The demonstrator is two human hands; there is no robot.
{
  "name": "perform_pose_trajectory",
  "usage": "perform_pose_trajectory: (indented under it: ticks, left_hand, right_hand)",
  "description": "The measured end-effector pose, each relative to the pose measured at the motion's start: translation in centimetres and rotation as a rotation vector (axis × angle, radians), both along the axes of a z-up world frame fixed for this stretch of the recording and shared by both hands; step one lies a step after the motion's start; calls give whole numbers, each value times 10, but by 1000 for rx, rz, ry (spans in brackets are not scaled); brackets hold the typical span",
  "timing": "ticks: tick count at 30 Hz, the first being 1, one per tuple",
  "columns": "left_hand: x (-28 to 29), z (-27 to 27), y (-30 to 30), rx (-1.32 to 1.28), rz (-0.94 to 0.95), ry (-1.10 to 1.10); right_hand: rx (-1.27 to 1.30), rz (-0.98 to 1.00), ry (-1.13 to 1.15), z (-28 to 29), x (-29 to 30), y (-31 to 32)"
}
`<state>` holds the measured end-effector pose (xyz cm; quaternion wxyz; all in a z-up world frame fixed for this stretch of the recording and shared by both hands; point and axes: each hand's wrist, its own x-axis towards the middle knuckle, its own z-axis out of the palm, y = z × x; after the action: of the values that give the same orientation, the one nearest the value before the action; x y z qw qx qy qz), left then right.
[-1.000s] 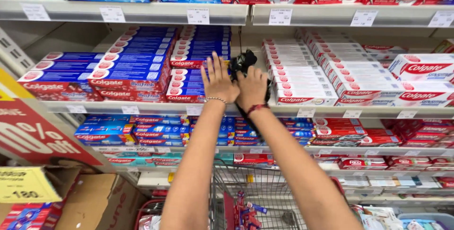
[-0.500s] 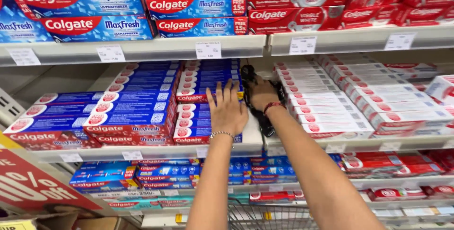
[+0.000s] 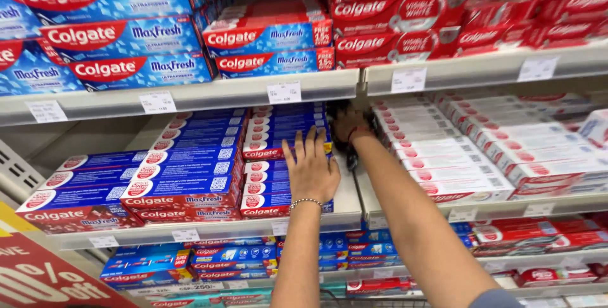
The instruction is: Picking various boxes of toothpaste from a store shelf and placing them into a shopping cart.
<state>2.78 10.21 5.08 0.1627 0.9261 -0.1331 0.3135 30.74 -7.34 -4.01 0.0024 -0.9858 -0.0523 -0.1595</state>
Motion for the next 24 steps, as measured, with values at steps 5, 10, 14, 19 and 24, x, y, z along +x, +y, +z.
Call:
perform_pose_trajectory:
  ticks: [5,10,14,19,24]
  left_hand:
    - [8,0,-1,8,4,39]
    - [14,-9,0,19,-5,42]
    - [13,-9,0,10,-17,3]
    - [-32,24,-3,-15,-25,-67]
    - [-92,17,-23,39,-247,-358]
  right_hand:
    - [85,-100,239,51,-106,18]
    - [143,-119,280,67,-197,25]
    - [185,-74,312,74,-260,20]
    - [229,66,271,54,-306,5]
    - [442,403,-140,59,-375,-7]
